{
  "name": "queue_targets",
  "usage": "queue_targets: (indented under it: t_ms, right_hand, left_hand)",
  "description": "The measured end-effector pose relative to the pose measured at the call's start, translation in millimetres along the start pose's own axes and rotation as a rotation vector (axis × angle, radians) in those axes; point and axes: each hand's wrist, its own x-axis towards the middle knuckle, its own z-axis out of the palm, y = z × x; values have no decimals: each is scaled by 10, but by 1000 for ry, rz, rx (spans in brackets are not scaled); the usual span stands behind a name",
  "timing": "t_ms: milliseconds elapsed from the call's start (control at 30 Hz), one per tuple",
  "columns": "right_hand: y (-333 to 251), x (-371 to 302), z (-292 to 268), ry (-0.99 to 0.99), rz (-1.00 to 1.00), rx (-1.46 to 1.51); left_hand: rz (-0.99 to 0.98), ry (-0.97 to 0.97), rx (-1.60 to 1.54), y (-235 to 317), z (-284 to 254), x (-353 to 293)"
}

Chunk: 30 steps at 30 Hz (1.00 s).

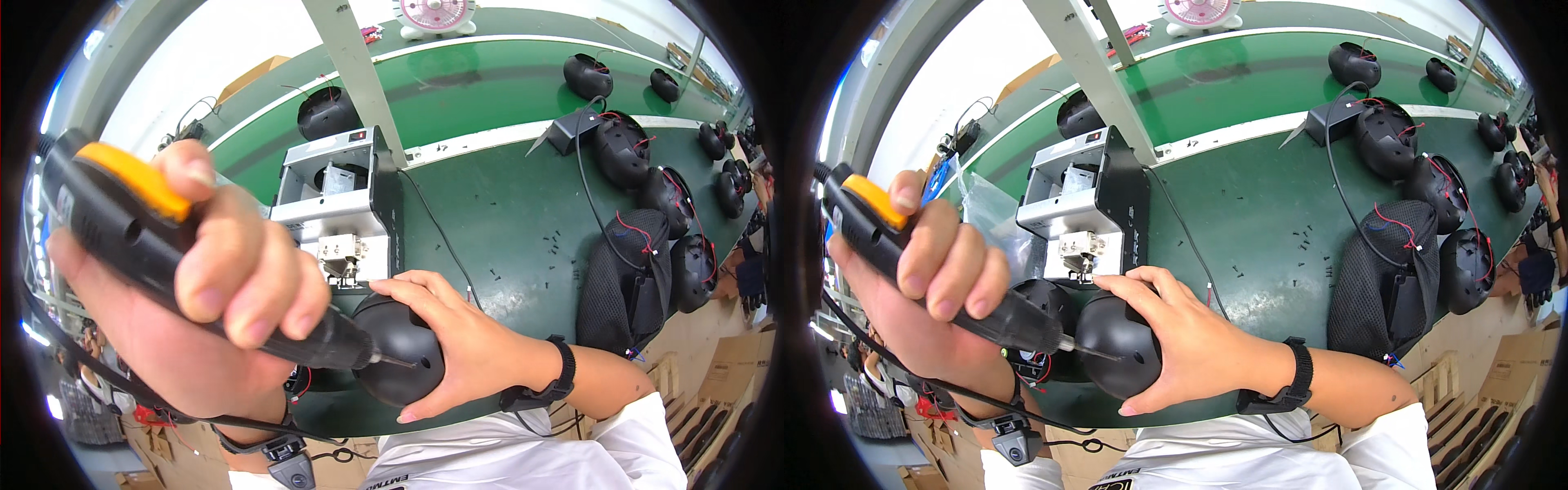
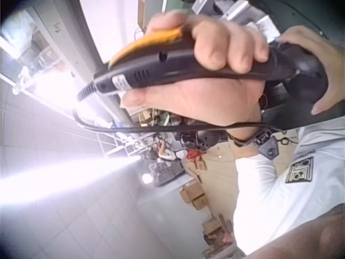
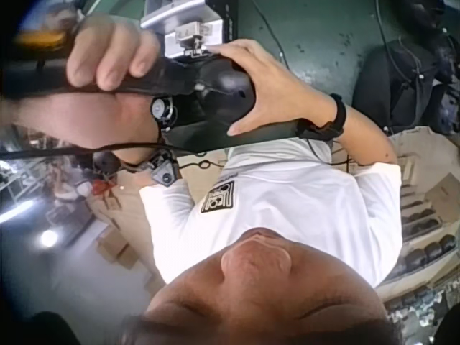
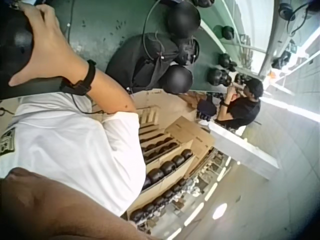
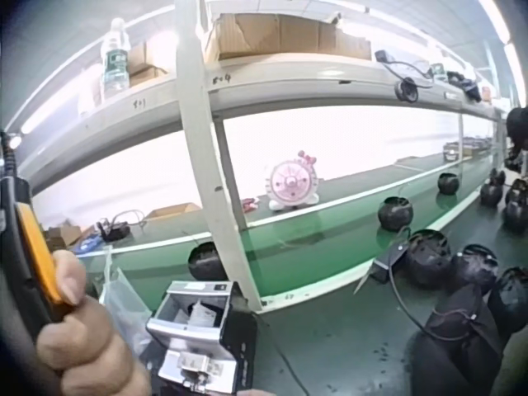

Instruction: Assemble plastic housings for electronics using an electric screwdriver on a factory assembly line.

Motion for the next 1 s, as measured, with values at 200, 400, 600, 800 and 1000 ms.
queue_targets:
  t_ms: [200, 400, 600, 800, 1000]
  right_hand:
    - [45, -36, -38, 17, 47, -34]
    - [60, -42, -39, 28, 87, 19]
    - [4, -60, 77, 42, 51, -58]
    - [60, -84, 67, 95, 43, 11]
    - [22, -108, 67, 60, 18, -11]
  left_hand:
    - [-132, 11, -21, -317, 28, 119]
    - [-226, 44, 37, -467, 107, 162]
    - [-445, 115, -91, -549, 120, 112]
    - [-444, -106, -230, -708, -27, 133]
    - [-385, -498, -485, -772, -139, 155]
